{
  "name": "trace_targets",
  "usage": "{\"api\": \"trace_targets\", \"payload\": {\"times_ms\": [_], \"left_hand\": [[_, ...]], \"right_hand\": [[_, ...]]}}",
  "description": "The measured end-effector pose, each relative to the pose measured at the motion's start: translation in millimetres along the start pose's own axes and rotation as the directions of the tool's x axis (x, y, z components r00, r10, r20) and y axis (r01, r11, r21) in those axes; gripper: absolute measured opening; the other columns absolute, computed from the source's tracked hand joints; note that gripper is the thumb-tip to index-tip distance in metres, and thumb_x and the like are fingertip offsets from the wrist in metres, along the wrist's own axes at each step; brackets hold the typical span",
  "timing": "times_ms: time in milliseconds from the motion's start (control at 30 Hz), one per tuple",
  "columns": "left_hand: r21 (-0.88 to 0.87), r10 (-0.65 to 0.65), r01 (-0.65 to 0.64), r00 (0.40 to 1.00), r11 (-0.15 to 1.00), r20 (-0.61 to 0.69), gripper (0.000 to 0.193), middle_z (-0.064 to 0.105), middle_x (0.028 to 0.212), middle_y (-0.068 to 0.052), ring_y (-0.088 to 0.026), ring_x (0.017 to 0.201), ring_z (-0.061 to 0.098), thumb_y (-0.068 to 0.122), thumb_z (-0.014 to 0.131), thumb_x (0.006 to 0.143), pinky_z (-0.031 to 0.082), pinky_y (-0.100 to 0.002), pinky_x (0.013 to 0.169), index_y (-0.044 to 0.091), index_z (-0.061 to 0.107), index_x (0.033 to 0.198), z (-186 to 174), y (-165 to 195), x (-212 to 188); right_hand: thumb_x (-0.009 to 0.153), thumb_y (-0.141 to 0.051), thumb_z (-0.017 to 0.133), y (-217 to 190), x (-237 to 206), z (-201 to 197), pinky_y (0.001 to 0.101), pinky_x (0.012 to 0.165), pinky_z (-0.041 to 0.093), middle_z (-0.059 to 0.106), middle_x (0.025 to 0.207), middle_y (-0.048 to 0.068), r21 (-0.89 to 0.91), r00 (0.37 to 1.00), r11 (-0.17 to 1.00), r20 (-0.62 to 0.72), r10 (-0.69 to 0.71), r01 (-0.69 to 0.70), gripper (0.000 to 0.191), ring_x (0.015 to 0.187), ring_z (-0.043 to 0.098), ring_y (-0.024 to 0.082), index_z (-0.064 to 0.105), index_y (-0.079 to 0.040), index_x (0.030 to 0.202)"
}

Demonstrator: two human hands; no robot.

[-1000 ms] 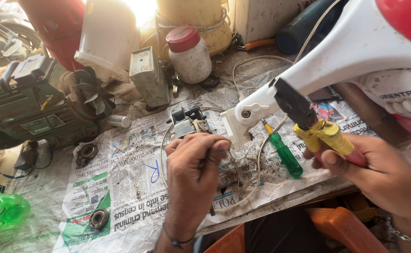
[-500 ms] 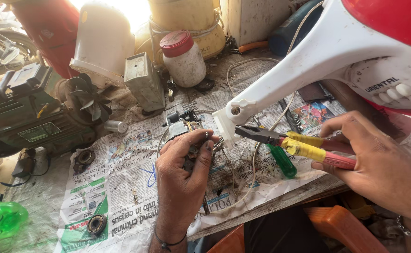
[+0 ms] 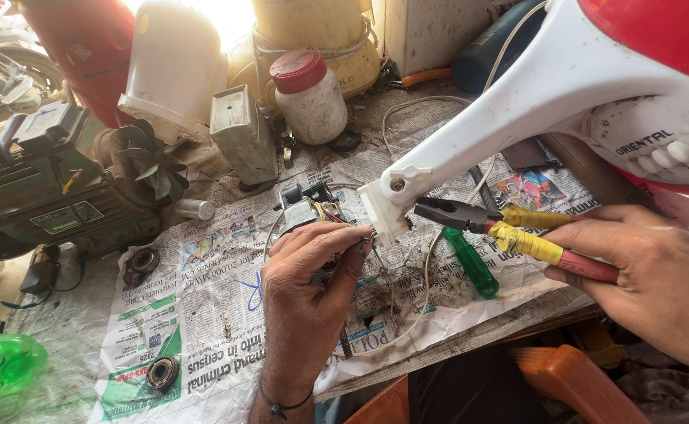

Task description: The person uses pliers to strip insulation from several wires connected to a small motor assembly. They repeatedly grip and pull the wire ends to expose the conductors, then set the pliers down and continue handling the wires by hand.

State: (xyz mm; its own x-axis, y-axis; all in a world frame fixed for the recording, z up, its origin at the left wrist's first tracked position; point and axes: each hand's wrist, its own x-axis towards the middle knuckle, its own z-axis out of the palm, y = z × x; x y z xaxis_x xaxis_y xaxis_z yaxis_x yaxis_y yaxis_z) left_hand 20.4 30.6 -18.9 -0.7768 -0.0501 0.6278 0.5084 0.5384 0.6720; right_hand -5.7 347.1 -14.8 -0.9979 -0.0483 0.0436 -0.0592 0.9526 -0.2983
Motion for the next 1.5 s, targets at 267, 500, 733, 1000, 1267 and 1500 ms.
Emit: {"api": "trace_targets", "payload": {"times_ms": [267,500,733,1000,1267,1500], "left_hand": [[-0.023,0.004,-0.003,1.0,1.0,0.028,0.016,0.08,0.099,-0.001,-0.016,0.098,0.076,0.006,0.076,0.09,0.051,-0.034,0.093,0.012,0.079,0.104,0,-2,0],[-0.078,-0.009,0.01,1.0,0.997,0.014,0.019,0.08,0.101,-0.003,-0.018,0.104,0.076,0.004,0.077,0.087,0.056,-0.033,0.092,0.012,0.079,0.104,1,-5,-1],[-0.13,-0.109,0.112,0.994,0.985,0.024,0.021,0.079,0.098,-0.003,-0.015,0.091,0.077,0.003,0.079,0.085,0.06,-0.028,0.079,0.013,0.081,0.103,-1,-6,-1],[-0.107,-0.069,0.07,0.998,0.992,0.011,0.019,0.08,0.096,-0.002,-0.014,0.091,0.075,0.006,0.082,0.083,0.057,-0.03,0.082,0.012,0.08,0.101,0,-6,-1],[-0.086,-0.081,0.081,0.997,0.993,-0.002,0.017,0.08,0.097,-0.001,-0.015,0.098,0.072,0.011,0.083,0.085,0.054,-0.033,0.088,0.012,0.078,0.101,1,-5,-4],[-0.104,-0.104,0.104,0.995,0.989,0.011,0.015,0.08,0.095,-0.001,-0.015,0.092,0.073,0.01,0.08,0.087,0.055,-0.031,0.084,0.012,0.077,0.102,0,-4,-4]], "right_hand": [[0.066,-0.016,0.082,4,2,-1,0.0432,0.096,0.053,0.079,0.102,-0.001,-0.031,0.838,0.866,-0.238,-0.491,0.499,0.039,0.113,0.068,0.028,0.08,-0.017,0.105],[0.063,-0.02,0.083,-15,-7,6,0.0502,0.107,0.042,0.074,0.105,-0.002,-0.155,0.718,0.802,-0.371,-0.589,0.577,0.035,0.125,0.06,0.028,0.078,-0.02,0.098],[0.062,-0.024,0.085,-21,-6,7,0.0466,0.101,0.043,0.072,0.103,-0.008,-0.239,0.704,0.791,-0.363,-0.611,0.563,0.038,0.123,0.059,0.027,0.08,-0.024,0.1],[0.058,-0.026,0.087,-11,-3,15,0.0455,0.096,0.046,0.074,0.099,-0.005,-0.281,0.688,0.778,-0.363,-0.628,0.561,0.038,0.117,0.061,0.028,0.078,-0.019,0.094],[0.061,-0.021,0.088,-2,3,21,0.047,0.098,0.053,0.073,0.092,-0.007,-0.193,0.712,0.787,-0.341,-0.614,0.586,0.037,0.113,0.064,0.028,0.078,-0.017,0.096],[0.058,-0.018,0.087,-3,5,22,0.0477,0.096,0.055,0.074,0.093,-0.004,-0.143,0.703,0.78,-0.359,-0.614,0.609,0.042,0.11,0.065,0.027,0.078,-0.016,0.099]]}}
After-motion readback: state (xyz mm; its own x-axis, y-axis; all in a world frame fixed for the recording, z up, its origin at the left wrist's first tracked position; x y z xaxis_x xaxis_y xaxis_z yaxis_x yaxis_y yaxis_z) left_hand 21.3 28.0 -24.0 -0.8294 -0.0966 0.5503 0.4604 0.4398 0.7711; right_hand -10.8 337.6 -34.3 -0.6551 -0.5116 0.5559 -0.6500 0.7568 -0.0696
